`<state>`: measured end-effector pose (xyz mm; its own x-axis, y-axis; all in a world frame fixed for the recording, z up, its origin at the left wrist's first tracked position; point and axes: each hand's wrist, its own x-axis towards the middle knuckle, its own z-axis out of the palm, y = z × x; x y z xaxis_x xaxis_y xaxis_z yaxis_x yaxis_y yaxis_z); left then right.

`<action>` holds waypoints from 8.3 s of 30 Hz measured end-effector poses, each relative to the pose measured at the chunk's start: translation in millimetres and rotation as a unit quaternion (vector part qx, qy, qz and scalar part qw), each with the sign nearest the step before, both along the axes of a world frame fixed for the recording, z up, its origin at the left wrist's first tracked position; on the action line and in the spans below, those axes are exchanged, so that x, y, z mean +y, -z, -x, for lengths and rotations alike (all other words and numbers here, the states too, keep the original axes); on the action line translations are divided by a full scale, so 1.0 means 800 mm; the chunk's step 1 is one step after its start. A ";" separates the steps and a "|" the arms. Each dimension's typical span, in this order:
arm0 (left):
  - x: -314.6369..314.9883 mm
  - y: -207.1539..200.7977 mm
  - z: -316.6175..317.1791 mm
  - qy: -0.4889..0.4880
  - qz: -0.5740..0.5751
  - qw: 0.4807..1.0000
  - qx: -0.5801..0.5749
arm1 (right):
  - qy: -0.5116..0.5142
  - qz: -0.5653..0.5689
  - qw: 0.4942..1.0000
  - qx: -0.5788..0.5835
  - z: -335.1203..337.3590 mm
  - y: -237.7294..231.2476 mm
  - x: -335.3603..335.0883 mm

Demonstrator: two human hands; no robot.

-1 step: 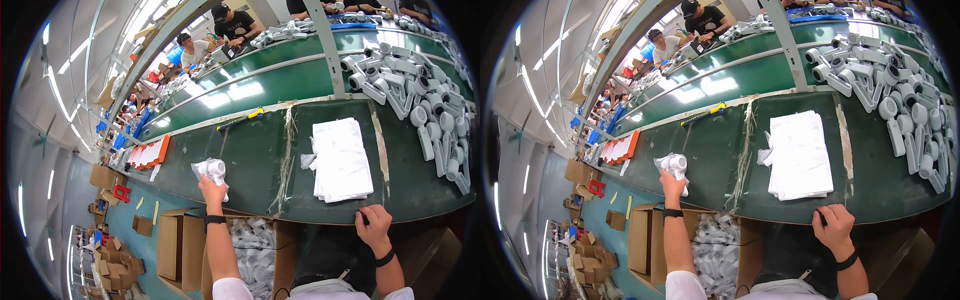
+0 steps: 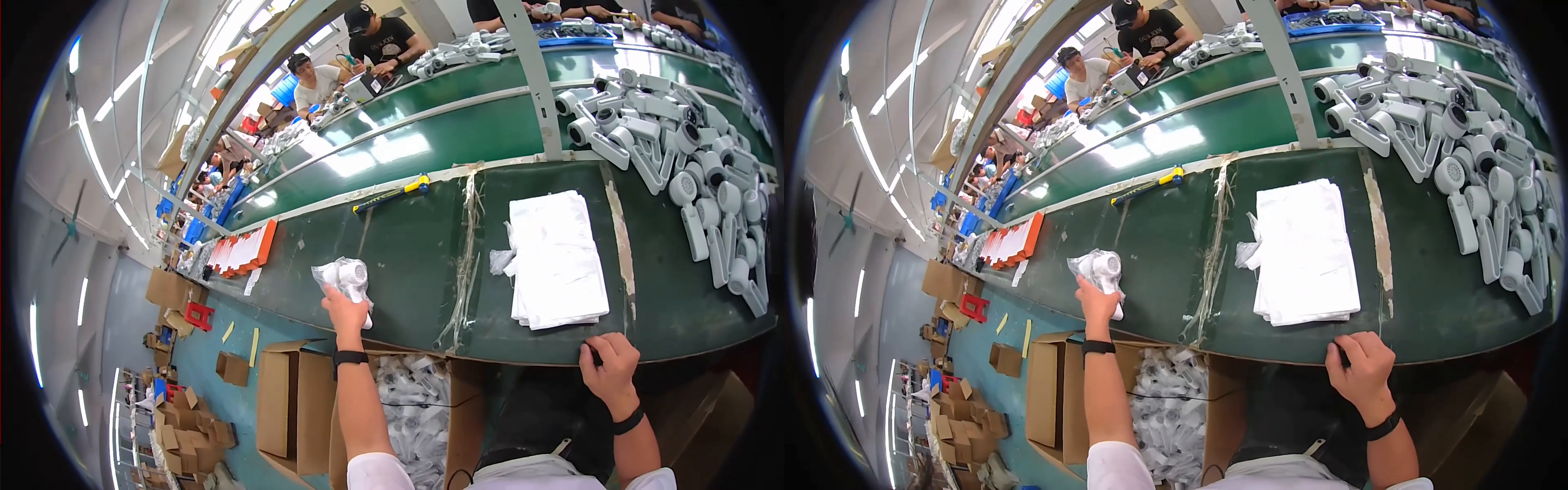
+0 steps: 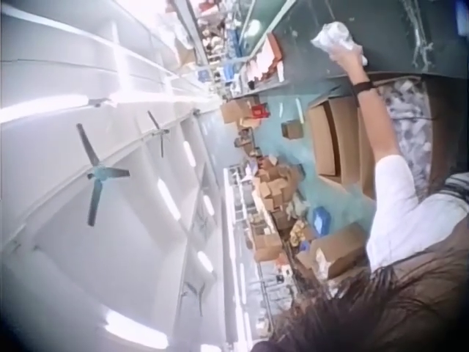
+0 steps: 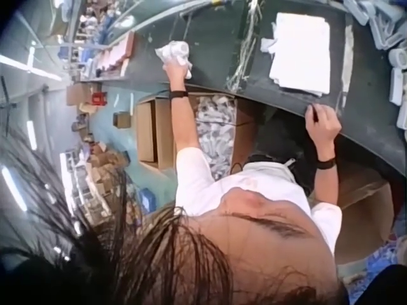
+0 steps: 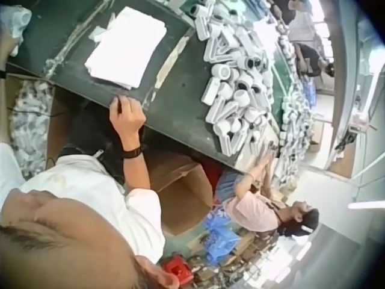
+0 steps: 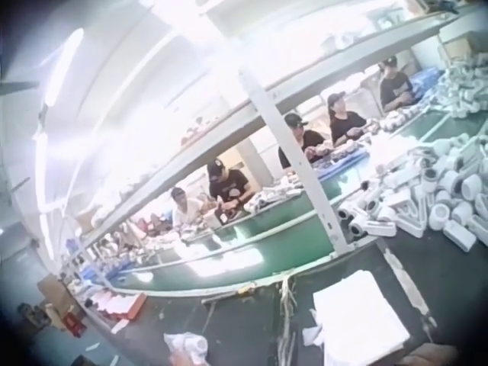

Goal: The person picks up a white handheld fan, slides it into a plastic bag, and places the bagged fan into a cardboard box, repeating the process for several fans.

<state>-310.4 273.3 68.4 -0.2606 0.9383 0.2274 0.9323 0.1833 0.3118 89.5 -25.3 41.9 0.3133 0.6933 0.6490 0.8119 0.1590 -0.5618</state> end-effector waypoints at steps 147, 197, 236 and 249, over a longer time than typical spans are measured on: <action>-0.255 -0.041 -0.385 0.423 0.140 0.714 -0.540 | -0.220 0.348 0.836 0.363 -0.093 -0.117 -0.114; -0.300 -0.051 -0.346 0.673 0.091 0.605 -0.415 | -0.103 -0.004 0.876 0.471 -0.028 -0.024 -0.039; -0.145 -0.026 -0.174 0.233 -0.247 0.928 -0.154 | 0.156 0.156 0.885 0.410 -0.250 -0.050 0.013; -0.194 -0.039 -0.352 0.554 -0.107 0.825 -0.017 | -0.178 0.013 0.721 0.669 -0.090 -0.067 -0.051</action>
<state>-28.9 118.2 99.8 0.7213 0.5432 0.4298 0.4795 -0.8394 0.2561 161.2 -65.9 95.5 0.4460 0.8910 -0.0849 -0.5506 0.1983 -0.8109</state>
